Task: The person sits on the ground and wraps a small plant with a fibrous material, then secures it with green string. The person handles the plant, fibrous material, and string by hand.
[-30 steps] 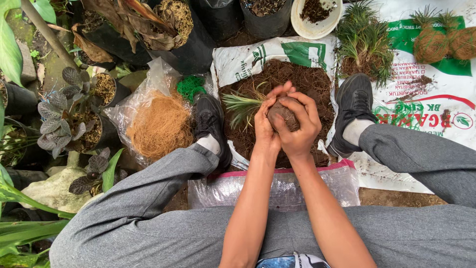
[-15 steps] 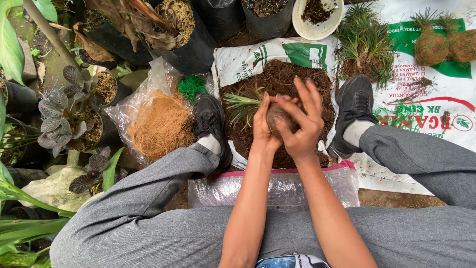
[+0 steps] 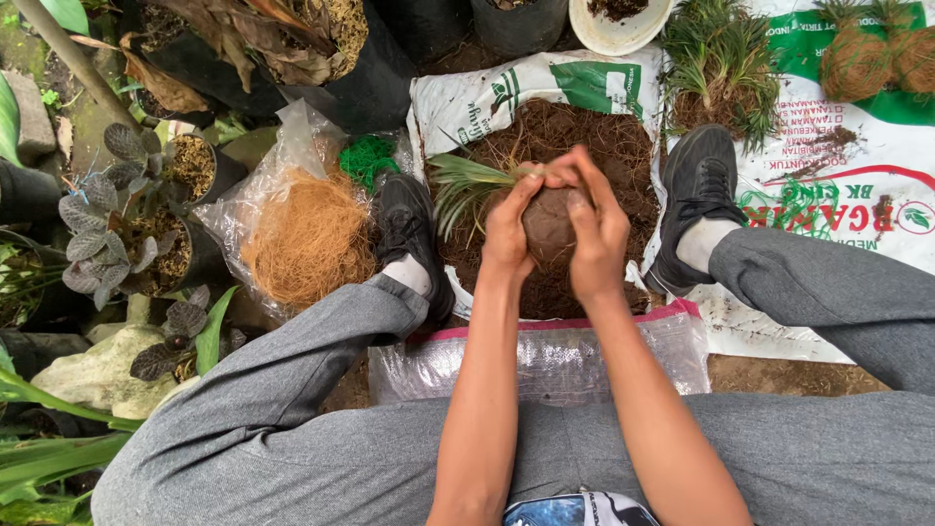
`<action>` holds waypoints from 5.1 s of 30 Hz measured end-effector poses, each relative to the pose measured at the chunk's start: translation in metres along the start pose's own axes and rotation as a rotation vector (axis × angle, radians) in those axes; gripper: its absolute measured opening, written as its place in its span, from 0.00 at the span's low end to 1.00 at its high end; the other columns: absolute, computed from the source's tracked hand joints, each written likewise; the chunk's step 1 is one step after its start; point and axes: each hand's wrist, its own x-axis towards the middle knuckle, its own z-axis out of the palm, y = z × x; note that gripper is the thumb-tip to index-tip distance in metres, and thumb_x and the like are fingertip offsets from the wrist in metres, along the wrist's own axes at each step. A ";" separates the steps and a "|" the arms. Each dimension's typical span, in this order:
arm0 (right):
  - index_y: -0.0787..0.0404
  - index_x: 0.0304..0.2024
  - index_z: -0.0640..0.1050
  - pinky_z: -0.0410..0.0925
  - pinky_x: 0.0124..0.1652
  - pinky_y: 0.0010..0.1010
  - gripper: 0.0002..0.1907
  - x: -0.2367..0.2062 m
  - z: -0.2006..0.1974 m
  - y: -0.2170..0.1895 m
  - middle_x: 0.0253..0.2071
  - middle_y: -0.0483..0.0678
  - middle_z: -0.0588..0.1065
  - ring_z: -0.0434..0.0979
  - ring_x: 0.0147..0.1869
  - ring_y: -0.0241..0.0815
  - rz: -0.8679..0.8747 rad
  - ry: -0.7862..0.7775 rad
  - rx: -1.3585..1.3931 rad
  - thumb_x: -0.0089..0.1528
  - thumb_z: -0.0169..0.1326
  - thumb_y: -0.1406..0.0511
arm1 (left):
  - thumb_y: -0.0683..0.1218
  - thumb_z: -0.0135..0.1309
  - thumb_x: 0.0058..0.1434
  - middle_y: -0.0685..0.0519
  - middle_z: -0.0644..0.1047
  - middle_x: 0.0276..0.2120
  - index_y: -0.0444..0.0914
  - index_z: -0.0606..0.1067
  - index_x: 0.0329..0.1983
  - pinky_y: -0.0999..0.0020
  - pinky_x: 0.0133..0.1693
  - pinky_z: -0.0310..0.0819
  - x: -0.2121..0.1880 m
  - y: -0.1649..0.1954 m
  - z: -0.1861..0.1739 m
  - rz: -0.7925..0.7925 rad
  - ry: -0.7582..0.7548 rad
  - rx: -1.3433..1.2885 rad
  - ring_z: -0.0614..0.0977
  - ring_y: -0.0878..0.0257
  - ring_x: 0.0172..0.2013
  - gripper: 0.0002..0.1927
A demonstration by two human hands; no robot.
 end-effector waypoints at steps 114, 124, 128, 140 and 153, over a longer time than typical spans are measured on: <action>0.70 0.50 0.76 0.62 0.59 0.51 0.37 -0.016 -0.065 0.174 0.57 0.60 0.69 0.66 0.62 0.62 -0.283 -0.853 -0.909 0.40 0.69 0.62 | 0.49 0.57 0.67 0.46 0.81 0.44 0.28 0.79 0.50 0.66 0.52 0.74 -0.056 -0.092 -0.115 0.125 0.851 0.770 0.80 0.60 0.46 0.19; 0.66 0.52 0.78 0.59 0.58 0.53 0.40 -0.019 -0.065 0.143 0.57 0.60 0.68 0.62 0.63 0.59 -0.231 -0.872 -1.088 0.44 0.71 0.50 | 0.51 0.58 0.66 0.48 0.80 0.45 0.28 0.79 0.50 0.66 0.50 0.74 -0.054 -0.073 -0.098 0.066 0.859 0.576 0.79 0.61 0.45 0.21; 0.71 0.51 0.76 0.60 0.59 0.52 0.45 -0.027 -0.057 0.129 0.57 0.64 0.66 0.61 0.62 0.64 -0.197 -0.962 -1.097 0.44 0.70 0.44 | 0.51 0.57 0.67 0.48 0.79 0.46 0.29 0.78 0.52 0.68 0.52 0.72 -0.051 -0.071 -0.095 0.105 0.876 0.616 0.78 0.62 0.47 0.21; 0.63 0.51 0.78 0.72 0.45 0.44 0.26 -0.007 -0.048 0.125 0.44 0.57 0.74 0.77 0.46 0.58 -0.040 -0.703 -0.897 0.50 0.68 0.65 | 0.50 0.60 0.66 0.44 0.78 0.50 0.29 0.77 0.55 0.65 0.54 0.72 -0.039 -0.062 -0.075 0.165 0.814 0.437 0.78 0.58 0.50 0.22; 0.62 0.49 0.75 0.65 0.24 0.21 0.11 0.032 -0.049 0.079 0.40 0.54 0.76 0.75 0.32 0.40 0.848 0.077 0.958 0.64 0.54 0.66 | 0.55 0.50 0.74 0.46 0.78 0.52 0.35 0.70 0.61 0.52 0.56 0.74 -0.020 -0.020 -0.034 -0.042 0.280 -0.067 0.80 0.53 0.52 0.22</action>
